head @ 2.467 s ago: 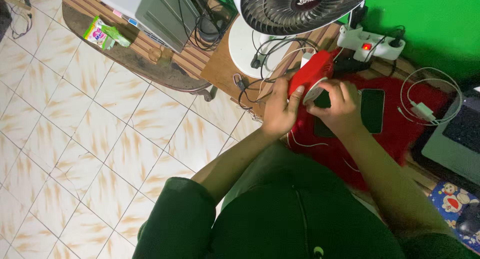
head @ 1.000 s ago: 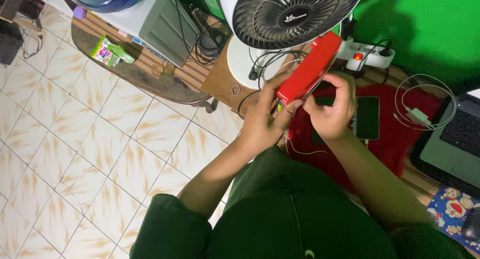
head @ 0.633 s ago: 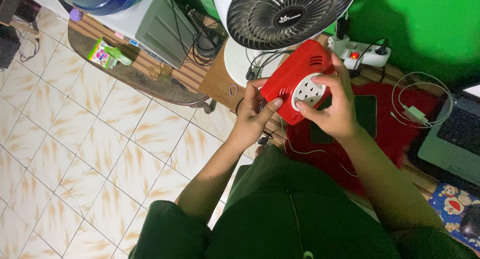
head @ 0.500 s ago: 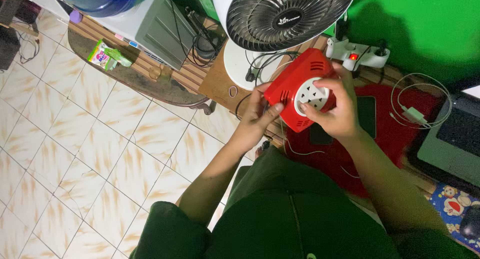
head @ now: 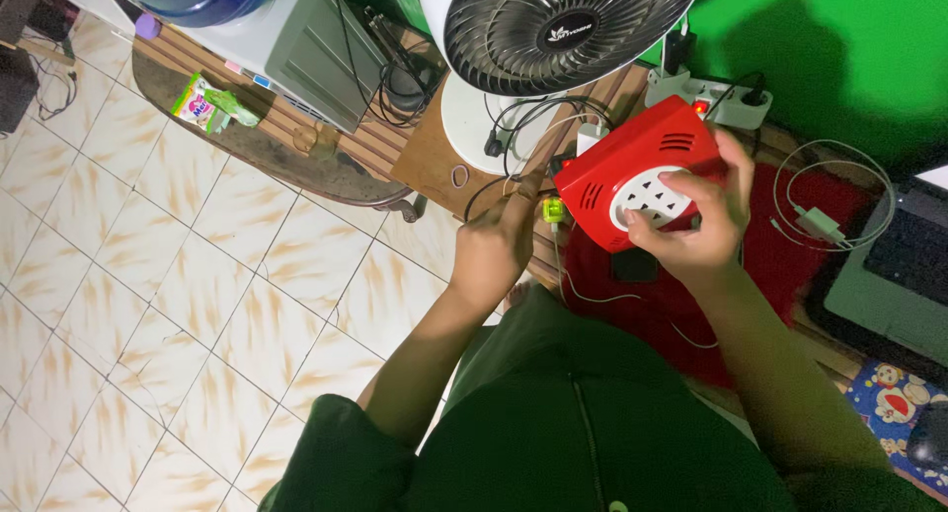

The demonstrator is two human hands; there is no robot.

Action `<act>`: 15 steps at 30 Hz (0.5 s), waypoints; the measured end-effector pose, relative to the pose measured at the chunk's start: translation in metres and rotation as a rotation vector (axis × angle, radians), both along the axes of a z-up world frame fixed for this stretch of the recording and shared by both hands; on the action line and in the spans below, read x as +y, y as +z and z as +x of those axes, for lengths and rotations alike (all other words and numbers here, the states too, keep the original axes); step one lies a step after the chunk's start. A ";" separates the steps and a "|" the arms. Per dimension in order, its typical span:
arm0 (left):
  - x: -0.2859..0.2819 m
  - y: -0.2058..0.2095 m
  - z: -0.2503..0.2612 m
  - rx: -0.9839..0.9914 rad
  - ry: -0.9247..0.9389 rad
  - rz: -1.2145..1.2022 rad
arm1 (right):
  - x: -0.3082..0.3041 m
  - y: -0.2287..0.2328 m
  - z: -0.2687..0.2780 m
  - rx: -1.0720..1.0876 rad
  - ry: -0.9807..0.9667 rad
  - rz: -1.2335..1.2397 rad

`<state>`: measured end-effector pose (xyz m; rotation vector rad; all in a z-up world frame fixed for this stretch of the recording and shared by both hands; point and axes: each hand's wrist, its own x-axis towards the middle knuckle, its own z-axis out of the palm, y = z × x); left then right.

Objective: The person organizes a cluttered desk area by handling a red power strip, plugging and unplugging cables, and arranging two smartphones and charging cables on a red mat. The person also adjusts a white fan and a power adapter.

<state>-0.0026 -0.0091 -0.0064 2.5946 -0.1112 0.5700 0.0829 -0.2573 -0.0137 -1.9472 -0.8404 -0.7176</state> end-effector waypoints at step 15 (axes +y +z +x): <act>0.014 0.002 0.018 0.544 -0.468 -0.968 | -0.001 -0.002 -0.012 0.097 0.201 -0.024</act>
